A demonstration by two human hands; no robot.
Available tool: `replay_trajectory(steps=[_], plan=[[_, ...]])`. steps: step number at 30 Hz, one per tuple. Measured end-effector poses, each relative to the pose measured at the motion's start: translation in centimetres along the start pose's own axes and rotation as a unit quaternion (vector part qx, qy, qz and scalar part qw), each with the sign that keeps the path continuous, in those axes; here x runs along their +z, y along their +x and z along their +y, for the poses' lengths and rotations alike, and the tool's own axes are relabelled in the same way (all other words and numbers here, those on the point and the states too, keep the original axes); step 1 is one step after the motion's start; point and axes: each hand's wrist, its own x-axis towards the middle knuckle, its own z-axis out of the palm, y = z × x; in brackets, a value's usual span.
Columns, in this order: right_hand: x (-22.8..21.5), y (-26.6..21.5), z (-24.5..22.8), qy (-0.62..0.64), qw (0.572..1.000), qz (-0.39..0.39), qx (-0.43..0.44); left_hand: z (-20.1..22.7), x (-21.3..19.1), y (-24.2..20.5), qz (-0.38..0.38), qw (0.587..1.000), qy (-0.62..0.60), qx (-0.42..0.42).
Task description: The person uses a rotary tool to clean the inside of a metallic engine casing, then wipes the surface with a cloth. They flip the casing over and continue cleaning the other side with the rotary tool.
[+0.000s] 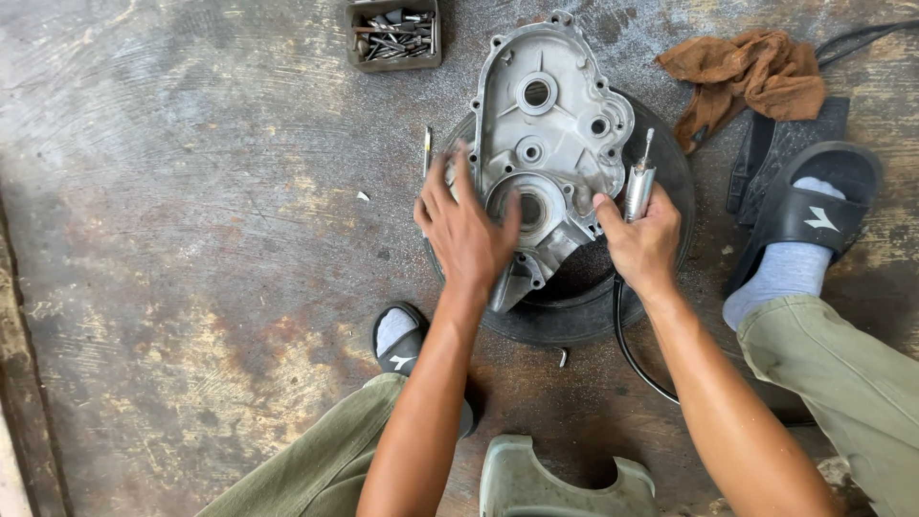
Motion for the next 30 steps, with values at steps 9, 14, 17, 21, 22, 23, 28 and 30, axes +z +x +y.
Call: replay_trajectory(steps=[9, 14, 17, 21, 22, 23, 28, 30], plan=[[-0.4, 0.1, 2.1, -0.014, 1.0, 0.005, 0.016, 0.5, 2.2, -6.9, -0.045, 0.996, 0.042, 0.066], [-0.5, 0.0, 1.8, -0.022, 1.0, 0.007, 0.02, 0.7, 2.9, -6.6, -0.025, 0.995, 0.02, 0.089], [-0.4, -0.3, 1.5, -0.03, 0.999, 0.005, 0.013, 0.5, 3.0, -6.2, -0.03, 0.994, 0.021, 0.107], [-0.4, -0.2, 1.7, -0.025, 1.0, 0.007, 0.017, 0.0, 4.0, -5.3, -0.044, 0.989, 0.019, 0.138], [-0.2, 0.0, 1.6, -0.025, 1.0, 0.009, 0.017, -0.3, 4.3, -5.2, -0.044, 0.989, 0.018, 0.139], [0.0, 0.0, 1.5, -0.033, 0.999, 0.015, 0.032, -0.5, 4.5, -5.1, -0.057, 0.986, 0.025, 0.154], [-0.4, 0.8, 3.3, -0.066, 0.995, 0.029, 0.071, -1.7, 2.5, -2.9, -0.07, 0.978, -0.021, 0.195], [-0.9, 1.4, 4.3, -0.106, 0.988, 0.028, 0.112, -3.0, 2.1, -2.2, -0.042, 0.98, -0.036, 0.19]])
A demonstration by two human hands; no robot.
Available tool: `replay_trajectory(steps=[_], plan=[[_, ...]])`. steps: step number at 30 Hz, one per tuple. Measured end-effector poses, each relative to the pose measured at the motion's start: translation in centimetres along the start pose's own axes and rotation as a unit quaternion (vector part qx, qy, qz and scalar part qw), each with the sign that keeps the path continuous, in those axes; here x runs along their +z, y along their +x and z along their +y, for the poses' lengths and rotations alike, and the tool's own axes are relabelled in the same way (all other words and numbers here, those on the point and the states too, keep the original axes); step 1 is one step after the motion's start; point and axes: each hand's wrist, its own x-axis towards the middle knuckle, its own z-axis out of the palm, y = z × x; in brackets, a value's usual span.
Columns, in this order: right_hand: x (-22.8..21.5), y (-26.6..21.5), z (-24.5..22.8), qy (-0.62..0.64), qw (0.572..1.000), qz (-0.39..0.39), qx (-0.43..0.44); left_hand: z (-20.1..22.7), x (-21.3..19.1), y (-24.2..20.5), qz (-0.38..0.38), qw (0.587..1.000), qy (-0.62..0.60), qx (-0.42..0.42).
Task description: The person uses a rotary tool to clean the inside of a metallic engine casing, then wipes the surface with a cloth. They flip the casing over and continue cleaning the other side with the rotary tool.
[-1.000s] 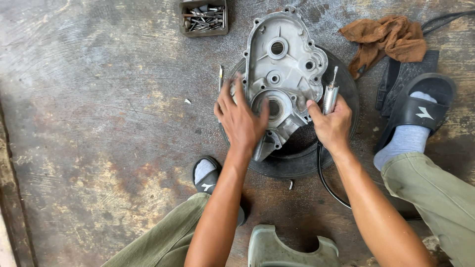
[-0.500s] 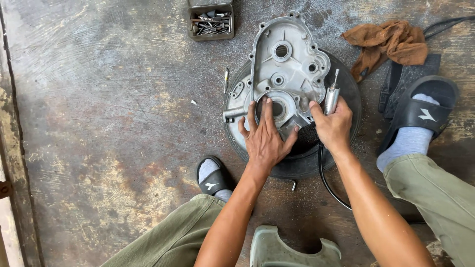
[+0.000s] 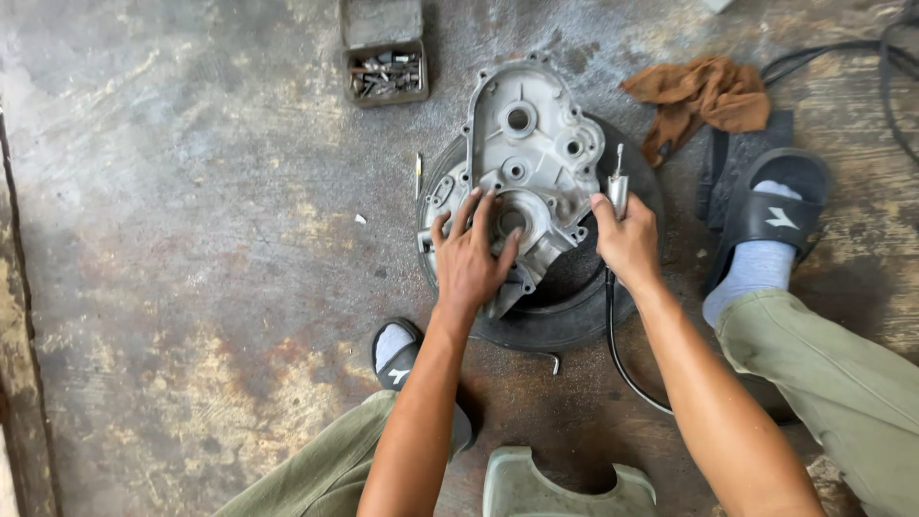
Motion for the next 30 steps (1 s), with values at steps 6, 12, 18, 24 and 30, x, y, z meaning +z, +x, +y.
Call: replay_trajectory(steps=[6, 12, 18, 24, 30], plan=[[-3.8, 2.7, 4.2, -0.309, 0.949, -0.025, 0.048, -1.2, 0.5, -1.6, 0.022, 0.997, 0.031, -0.071], [-7.5, 3.6, 6.2, -0.314, 0.946, -0.011, 0.075, -2.2, 1.3, -1.6, -0.003, 0.984, 0.047, -0.171], [-9.1, 13.7, 2.9, -0.302, 0.868, 0.168, -0.356, -0.1, -0.2, 0.2, 0.073, 0.979, 0.042, -0.187], [-6.3, 23.1, 7.8, -0.459, 0.806, 0.157, -0.339, -1.4, 0.2, -0.4, 0.061, 0.981, 0.079, -0.166], [-10.0, 18.5, -0.2, -0.339, 0.82, 0.11, -0.447, -0.5, -0.4, 0.3, 0.141, 0.979, 0.055, -0.133]])
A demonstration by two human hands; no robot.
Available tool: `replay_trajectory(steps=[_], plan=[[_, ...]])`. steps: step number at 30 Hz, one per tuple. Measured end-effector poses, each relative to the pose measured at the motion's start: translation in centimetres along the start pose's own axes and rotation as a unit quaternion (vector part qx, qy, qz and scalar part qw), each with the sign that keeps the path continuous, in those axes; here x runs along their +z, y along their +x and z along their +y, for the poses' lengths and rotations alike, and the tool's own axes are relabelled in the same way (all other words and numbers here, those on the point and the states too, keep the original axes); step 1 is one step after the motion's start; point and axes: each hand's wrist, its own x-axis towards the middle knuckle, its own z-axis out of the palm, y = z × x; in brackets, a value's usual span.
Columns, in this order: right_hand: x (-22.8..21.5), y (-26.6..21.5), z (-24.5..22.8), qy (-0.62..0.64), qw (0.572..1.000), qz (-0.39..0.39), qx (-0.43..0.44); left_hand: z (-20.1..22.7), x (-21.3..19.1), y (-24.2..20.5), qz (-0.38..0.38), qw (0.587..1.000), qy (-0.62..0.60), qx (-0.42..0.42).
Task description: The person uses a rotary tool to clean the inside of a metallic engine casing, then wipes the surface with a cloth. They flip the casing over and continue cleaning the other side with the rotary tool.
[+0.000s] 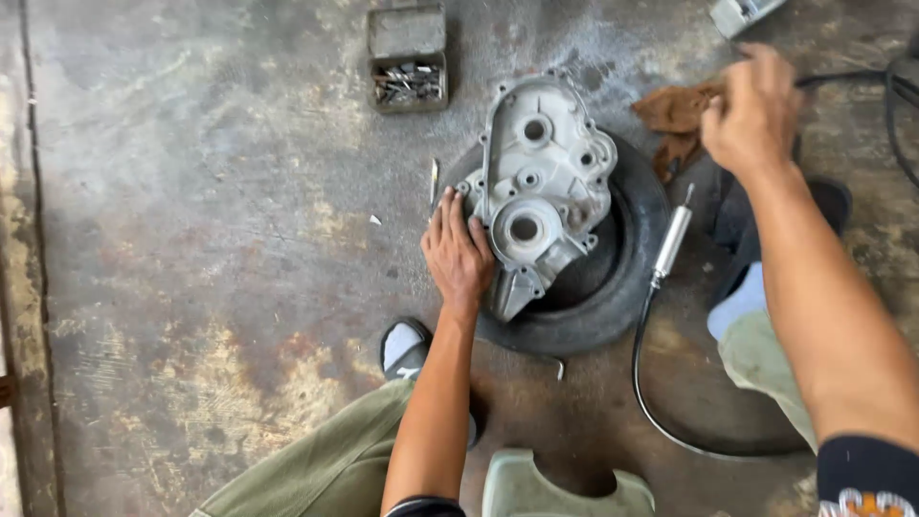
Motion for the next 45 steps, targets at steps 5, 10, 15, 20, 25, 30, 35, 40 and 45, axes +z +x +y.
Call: replay_trajectory(steps=[5, 10, 15, 20, 25, 30, 35, 40, 45], plan=[[3.4, -0.3, 1.9, -0.021, 0.958, -0.251, 0.139, -0.1, -0.7, 0.0, -0.008, 0.999, -0.03, -0.032], [7.2, -3.4, 7.9, -0.089, 0.982, -0.015, 0.168, -0.4, -0.7, -0.2, 0.01, 0.998, -0.051, -0.02], [-8.4, -0.6, 0.4, 0.422, 0.868, 0.205, 0.161, -0.5, -0.5, 0.0, 0.0, 0.994, -0.089, -0.061], [-15.8, -1.5, -14.4, 0.417, 0.89, 0.173, 0.065, -1.1, 0.0, -0.1, -0.021, 0.993, -0.09, -0.068], [-6.3, -7.1, -24.3, 0.338, 0.941, 0.03, 0.018, -2.8, 2.2, -0.9, 0.029, 0.999, -0.04, -0.023], [1.8, -10.7, -21.1, -0.014, 0.945, -0.132, -0.3, -2.5, 2.0, -1.7, 0.042, 0.999, -0.029, -0.013], [1.0, -5.0, -21.7, -0.064, 0.906, -0.223, -0.355, -2.8, 2.7, -1.0, 0.049, 0.999, -0.015, -0.017], [1.1, -4.1, -22.1, -0.16, 0.891, -0.248, -0.344, -2.6, 2.2, -1.0, 0.046, 0.999, -0.022, -0.01], [2.5, -6.0, -22.3, -0.122, 0.953, -0.168, -0.218, -2.4, 1.7, -1.2, 0.042, 0.999, -0.024, -0.008]])
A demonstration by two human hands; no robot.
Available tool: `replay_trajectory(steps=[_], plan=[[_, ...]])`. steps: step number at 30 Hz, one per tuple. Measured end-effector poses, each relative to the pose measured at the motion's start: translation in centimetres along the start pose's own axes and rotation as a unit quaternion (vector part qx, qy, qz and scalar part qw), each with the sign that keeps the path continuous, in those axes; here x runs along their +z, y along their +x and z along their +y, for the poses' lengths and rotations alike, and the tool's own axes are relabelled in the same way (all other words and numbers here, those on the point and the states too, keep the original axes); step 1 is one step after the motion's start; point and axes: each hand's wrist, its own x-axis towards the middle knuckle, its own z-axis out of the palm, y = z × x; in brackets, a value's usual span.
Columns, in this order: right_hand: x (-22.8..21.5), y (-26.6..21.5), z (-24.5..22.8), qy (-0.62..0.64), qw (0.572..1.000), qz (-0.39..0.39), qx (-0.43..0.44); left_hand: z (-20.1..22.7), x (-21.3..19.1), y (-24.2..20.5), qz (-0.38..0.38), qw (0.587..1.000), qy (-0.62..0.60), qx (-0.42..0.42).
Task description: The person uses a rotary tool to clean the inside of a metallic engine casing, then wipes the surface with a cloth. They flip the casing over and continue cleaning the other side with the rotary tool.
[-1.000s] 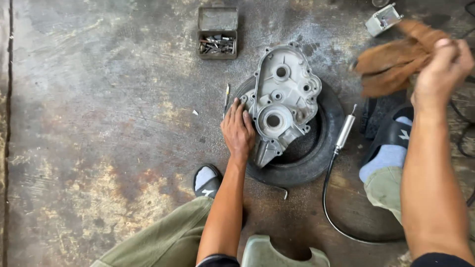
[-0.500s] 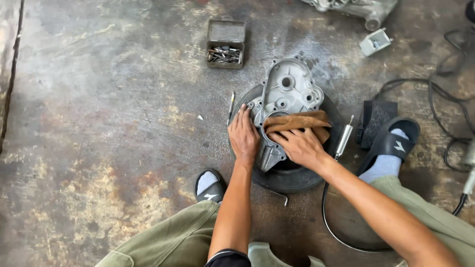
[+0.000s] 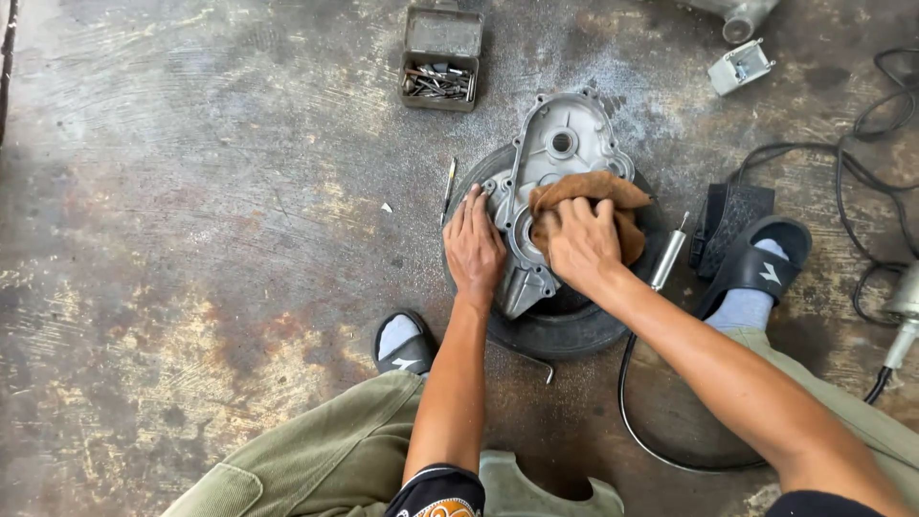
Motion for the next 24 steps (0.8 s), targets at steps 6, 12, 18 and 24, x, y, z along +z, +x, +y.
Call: replay_trajectory(steps=[6, 12, 18, 24], plan=[[-0.1, -0.2, 0.0, -0.038, 0.999, 0.02, -0.028, -0.6, 1.0, -0.4, -0.008, 1.0, 0.011, 0.004], [21.7, -7.3, 1.0, -0.03, 0.995, -0.071, 0.056, -0.7, 1.2, -0.4, -0.005, 1.0, 0.016, 0.002], [-6.2, -10.4, 3.0, 0.402, 0.871, -0.149, 0.239, -0.2, 0.9, -0.2, 0.011, 1.0, 0.014, 0.006], [-5.7, -8.3, 8.4, 0.642, 0.654, 0.098, 0.387, -0.7, 1.4, -0.5, -0.018, 1.0, 0.012, -0.012]])
